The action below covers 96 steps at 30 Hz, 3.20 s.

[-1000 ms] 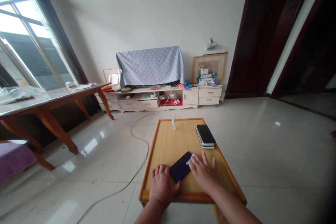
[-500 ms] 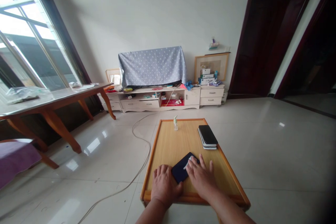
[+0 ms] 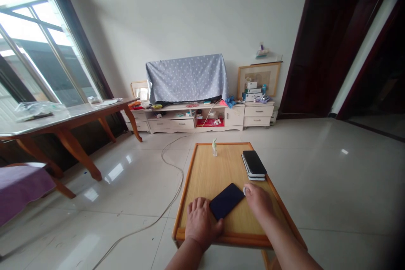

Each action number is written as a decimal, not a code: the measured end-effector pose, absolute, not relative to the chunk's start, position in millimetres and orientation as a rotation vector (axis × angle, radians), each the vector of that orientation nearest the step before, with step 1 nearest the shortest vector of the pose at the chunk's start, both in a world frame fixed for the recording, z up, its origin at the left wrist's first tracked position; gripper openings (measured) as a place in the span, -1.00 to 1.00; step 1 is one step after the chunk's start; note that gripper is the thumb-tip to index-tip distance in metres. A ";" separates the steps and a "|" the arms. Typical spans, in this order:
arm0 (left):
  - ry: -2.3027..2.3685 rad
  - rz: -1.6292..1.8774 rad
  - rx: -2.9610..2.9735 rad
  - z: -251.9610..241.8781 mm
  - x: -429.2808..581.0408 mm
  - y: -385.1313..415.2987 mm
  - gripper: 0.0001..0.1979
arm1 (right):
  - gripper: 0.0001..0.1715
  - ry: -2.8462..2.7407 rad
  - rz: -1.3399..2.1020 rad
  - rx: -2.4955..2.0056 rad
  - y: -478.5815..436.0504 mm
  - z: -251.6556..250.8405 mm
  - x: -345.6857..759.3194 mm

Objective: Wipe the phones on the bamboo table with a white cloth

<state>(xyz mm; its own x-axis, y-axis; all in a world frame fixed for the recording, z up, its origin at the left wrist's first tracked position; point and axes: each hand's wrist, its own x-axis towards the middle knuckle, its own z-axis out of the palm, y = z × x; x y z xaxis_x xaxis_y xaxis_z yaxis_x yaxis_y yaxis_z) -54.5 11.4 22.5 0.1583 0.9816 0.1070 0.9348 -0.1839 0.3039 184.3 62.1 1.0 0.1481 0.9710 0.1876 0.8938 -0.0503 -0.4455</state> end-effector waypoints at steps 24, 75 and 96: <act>1.858 0.447 2.271 13.3 -57.5 16.8 -0.55 | -0.58 -2.146 0.246 -1.689 40.4 8.8 101.0; 1.874 0.403 2.246 21.2 -54.9 12.8 -0.48 | -0.39 -2.191 0.351 -1.828 23.1 11.1 123.8; 1.887 0.346 2.230 24.4 -53.5 14.2 -0.59 | -0.40 -2.251 0.413 -1.739 24.8 3.6 105.9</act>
<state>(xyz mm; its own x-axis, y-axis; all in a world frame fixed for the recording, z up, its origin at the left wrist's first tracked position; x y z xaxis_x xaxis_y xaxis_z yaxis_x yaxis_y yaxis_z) -53.5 14.2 24.4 0.1581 0.9862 0.0490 0.9394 -0.1655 0.3002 105.9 24.8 3.6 -0.2457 0.9687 0.0359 0.8928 0.2406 -0.3808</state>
